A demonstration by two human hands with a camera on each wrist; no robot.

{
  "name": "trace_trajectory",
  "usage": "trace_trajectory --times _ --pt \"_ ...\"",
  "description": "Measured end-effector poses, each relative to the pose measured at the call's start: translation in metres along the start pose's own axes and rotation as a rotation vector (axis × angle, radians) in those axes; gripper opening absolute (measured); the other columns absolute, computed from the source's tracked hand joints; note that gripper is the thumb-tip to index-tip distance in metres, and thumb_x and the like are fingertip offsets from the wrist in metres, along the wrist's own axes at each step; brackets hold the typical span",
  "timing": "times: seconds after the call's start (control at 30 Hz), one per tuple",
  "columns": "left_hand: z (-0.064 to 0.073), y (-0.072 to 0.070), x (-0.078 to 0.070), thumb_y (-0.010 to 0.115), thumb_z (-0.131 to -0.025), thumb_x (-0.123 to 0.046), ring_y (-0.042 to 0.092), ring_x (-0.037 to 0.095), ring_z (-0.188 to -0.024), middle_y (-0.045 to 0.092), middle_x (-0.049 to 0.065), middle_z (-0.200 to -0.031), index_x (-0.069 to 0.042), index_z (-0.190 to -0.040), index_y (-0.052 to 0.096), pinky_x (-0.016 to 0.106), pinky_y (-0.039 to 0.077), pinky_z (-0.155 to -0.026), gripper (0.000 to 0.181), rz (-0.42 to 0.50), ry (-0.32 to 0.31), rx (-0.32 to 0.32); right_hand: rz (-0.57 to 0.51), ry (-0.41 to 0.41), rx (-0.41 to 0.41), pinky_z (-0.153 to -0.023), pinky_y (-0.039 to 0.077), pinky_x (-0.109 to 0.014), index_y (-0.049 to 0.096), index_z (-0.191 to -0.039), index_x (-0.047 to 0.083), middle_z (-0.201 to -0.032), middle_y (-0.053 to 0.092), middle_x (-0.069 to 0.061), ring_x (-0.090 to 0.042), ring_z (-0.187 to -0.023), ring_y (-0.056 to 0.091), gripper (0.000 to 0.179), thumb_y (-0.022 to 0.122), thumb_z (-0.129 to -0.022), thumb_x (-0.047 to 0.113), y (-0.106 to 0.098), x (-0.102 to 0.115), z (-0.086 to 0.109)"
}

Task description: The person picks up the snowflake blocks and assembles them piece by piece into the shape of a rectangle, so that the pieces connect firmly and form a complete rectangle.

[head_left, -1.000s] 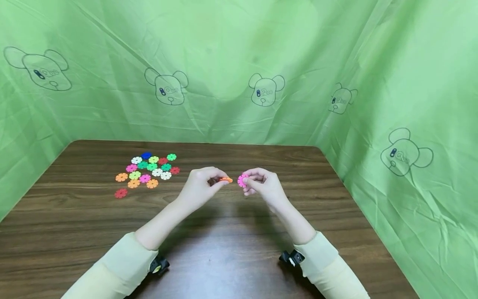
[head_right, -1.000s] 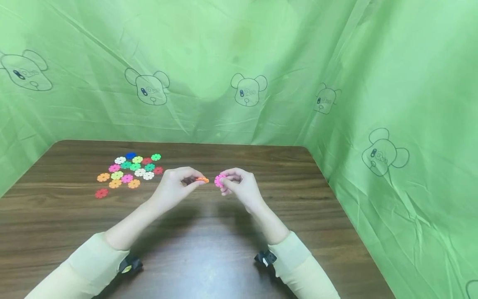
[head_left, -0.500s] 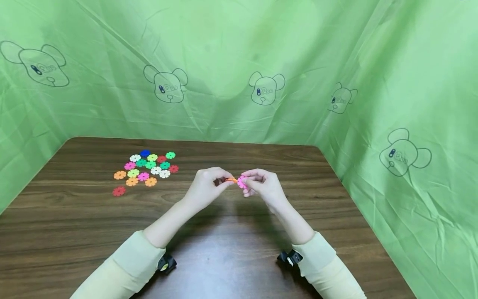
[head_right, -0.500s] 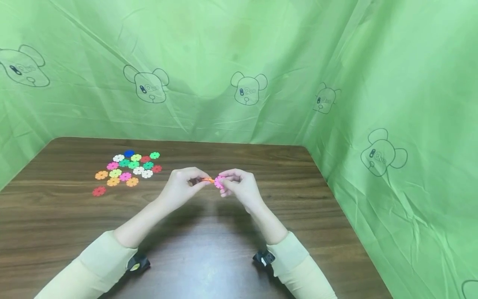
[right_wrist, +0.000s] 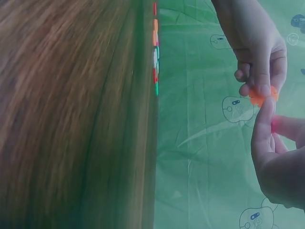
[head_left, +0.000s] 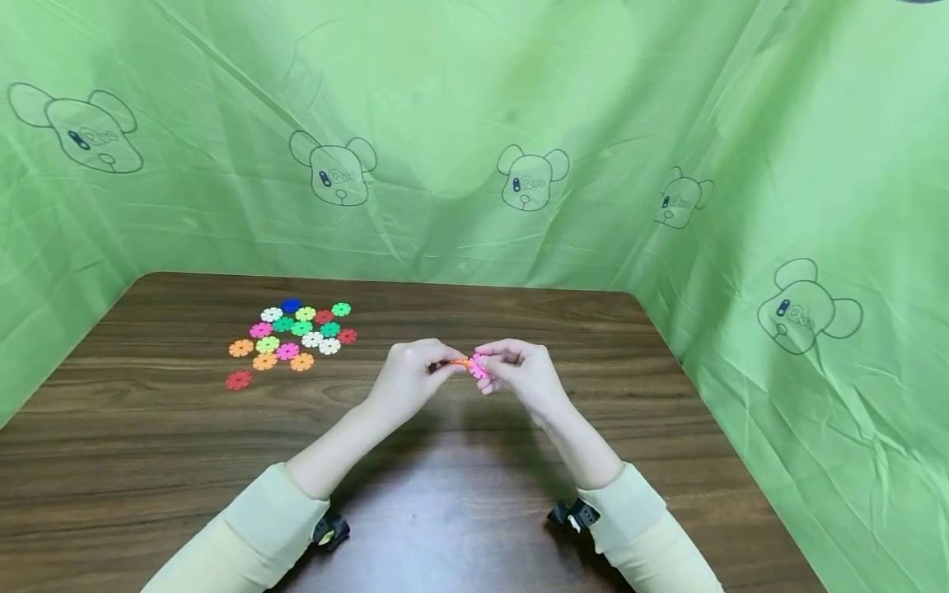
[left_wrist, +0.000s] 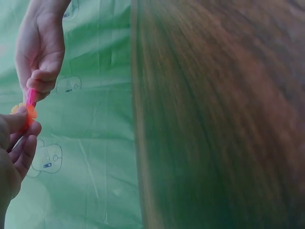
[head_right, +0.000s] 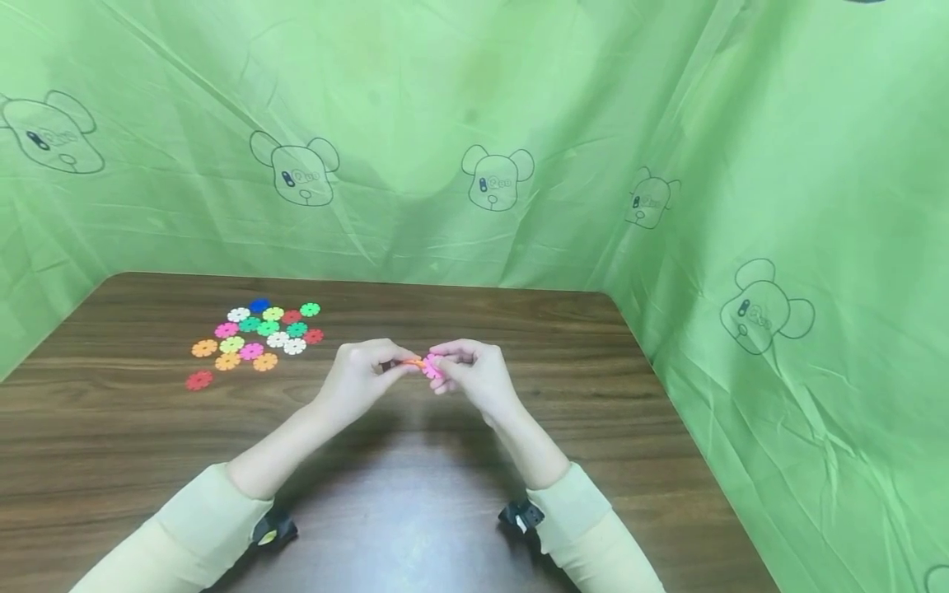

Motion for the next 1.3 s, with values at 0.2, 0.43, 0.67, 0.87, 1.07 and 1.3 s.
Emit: trace_trajectory --times 0.2,0.43,0.67,0.87,1.07,1.3 --pt "0.003 -0.003 -0.002 0.078 -0.075 -0.01 0.061 0.005 -0.062 0.071 -0.002 -0.075 -0.009 -0.081 0.075 0.021 0.048 -0.051 0.007 -0.02 0.022 -0.037 -0.003 -0.011 -0.023 -0.057 0.057 -0.029 0.058 -0.109 -0.018 -0.078 0.067 -0.013 -0.016 -0.057 0.065 0.025 0.06 -0.087 -0.006 0.002 0.001 0.001" --pt "0.007 -0.002 -0.001 0.079 -0.075 -0.01 0.06 0.004 -0.06 0.071 -0.001 -0.074 -0.009 -0.08 0.075 0.016 0.044 -0.05 0.006 -0.013 0.008 -0.035 0.011 0.005 -0.007 -0.057 0.057 -0.03 0.058 -0.108 -0.019 -0.076 0.067 -0.013 -0.015 -0.057 0.065 0.023 0.059 -0.088 -0.007 0.008 -0.002 0.001" --pt "0.007 0.0 0.001 0.079 -0.075 -0.011 0.061 0.003 -0.062 0.072 -0.002 -0.076 -0.011 -0.081 0.076 0.016 0.046 -0.053 0.006 -0.031 -0.023 -0.002 -0.008 -0.013 0.022 -0.059 0.057 -0.031 0.056 -0.109 -0.018 -0.078 0.067 -0.011 -0.015 -0.06 0.066 0.025 0.06 -0.088 -0.004 0.01 -0.006 0.001" --pt "0.006 0.007 0.009 0.077 -0.077 -0.014 0.058 0.004 -0.063 0.072 -0.001 -0.081 -0.01 -0.087 0.075 0.027 0.052 -0.056 0.011 -0.027 -0.109 0.078 -0.049 -0.045 0.088 -0.068 0.058 -0.037 0.056 -0.112 -0.011 -0.088 0.064 -0.009 -0.02 -0.07 0.068 0.025 0.06 -0.09 -0.001 0.014 -0.009 0.001" --pt "0.009 0.008 0.028 0.079 -0.075 -0.024 0.064 0.01 -0.082 0.071 -0.002 -0.091 -0.011 -0.097 0.072 0.029 0.055 -0.071 0.026 -0.06 -0.25 0.252 -0.016 -0.038 0.07 -0.071 0.058 -0.04 0.059 -0.109 -0.011 -0.089 0.064 -0.011 -0.022 -0.076 0.067 0.023 0.061 -0.09 0.001 0.003 -0.01 0.0" --pt "0.022 -0.011 0.055 0.076 -0.076 -0.042 0.058 0.016 -0.105 0.068 -0.005 -0.108 -0.018 -0.109 0.069 0.037 0.05 -0.089 0.042 -0.125 -0.361 0.439 0.055 -0.027 0.048 -0.064 0.058 -0.038 0.062 -0.108 -0.007 -0.085 0.065 -0.011 -0.015 -0.068 0.063 0.02 0.06 -0.09 0.002 -0.008 -0.006 -0.003"
Point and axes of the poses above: each hand's wrist, its own z-axis away from the middle knuckle, its own y-axis out of the palm, x = y × z, the point moved 10 cm from there along -z, towards the middle knuckle
